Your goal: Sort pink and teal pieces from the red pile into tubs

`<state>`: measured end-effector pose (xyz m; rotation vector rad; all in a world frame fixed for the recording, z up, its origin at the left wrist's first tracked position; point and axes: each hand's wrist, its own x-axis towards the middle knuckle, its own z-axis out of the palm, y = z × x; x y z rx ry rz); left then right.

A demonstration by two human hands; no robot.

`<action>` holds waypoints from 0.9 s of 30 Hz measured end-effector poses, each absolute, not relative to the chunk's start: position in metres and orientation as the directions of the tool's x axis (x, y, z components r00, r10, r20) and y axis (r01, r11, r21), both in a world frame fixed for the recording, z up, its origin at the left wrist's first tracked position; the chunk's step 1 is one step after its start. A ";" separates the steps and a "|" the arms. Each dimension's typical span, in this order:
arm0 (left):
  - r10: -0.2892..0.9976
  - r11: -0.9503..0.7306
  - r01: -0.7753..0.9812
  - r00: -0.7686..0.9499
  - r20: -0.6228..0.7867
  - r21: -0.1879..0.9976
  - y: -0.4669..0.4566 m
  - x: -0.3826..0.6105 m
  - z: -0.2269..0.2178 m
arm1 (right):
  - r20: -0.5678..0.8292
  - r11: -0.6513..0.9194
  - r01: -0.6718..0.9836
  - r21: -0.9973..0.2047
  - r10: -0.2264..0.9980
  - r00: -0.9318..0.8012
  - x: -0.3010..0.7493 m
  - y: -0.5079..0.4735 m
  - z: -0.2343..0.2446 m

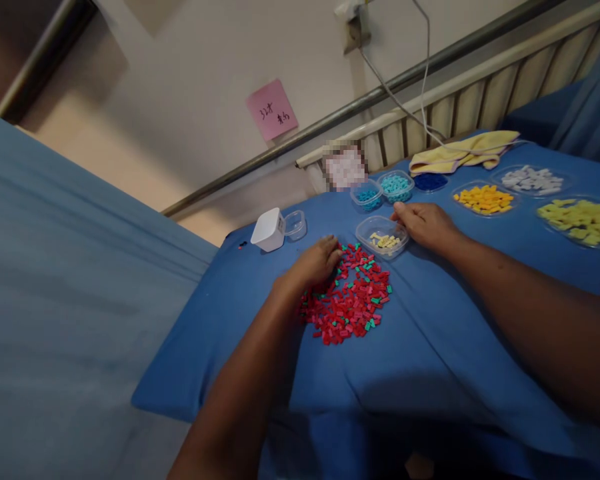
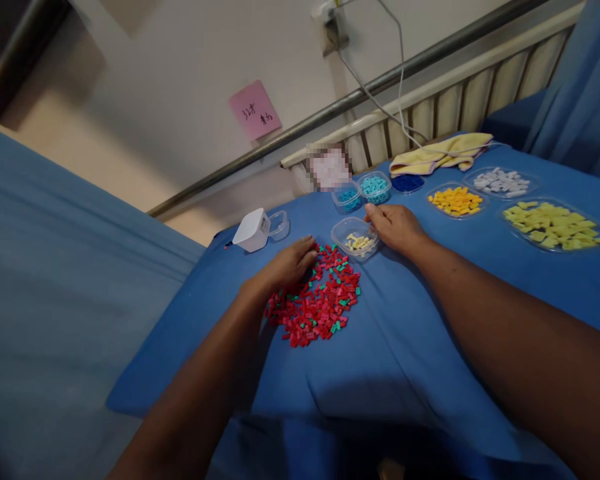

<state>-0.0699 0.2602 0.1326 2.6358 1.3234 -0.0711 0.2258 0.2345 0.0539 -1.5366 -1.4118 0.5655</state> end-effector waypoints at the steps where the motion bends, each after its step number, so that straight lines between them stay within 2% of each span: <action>1: 0.785 -0.580 0.803 0.596 -0.169 0.138 0.254 -0.076 0.127 | 0.251 0.103 0.508 -0.855 0.940 0.231 0.226 0.235 0.054; 6: 0.798 -0.534 0.836 0.547 -0.253 0.126 0.214 -0.096 0.117 | 0.246 0.104 0.506 -0.857 0.943 0.224 0.226 0.235 0.053; 12: 0.843 -0.453 0.891 0.439 -0.311 0.032 0.184 -0.117 0.127 | 0.260 0.114 0.503 -0.857 0.938 0.230 0.226 0.236 0.051; 18: 0.864 -0.423 0.902 0.432 -0.260 0.091 0.181 -0.111 0.118 | 0.245 0.101 0.502 -0.859 0.942 0.229 0.226 0.234 0.051; 27: 0.858 -0.415 0.896 0.442 -0.261 0.156 0.178 -0.081 0.117 | 0.232 0.089 0.502 -0.860 0.945 0.231 0.226 0.232 0.050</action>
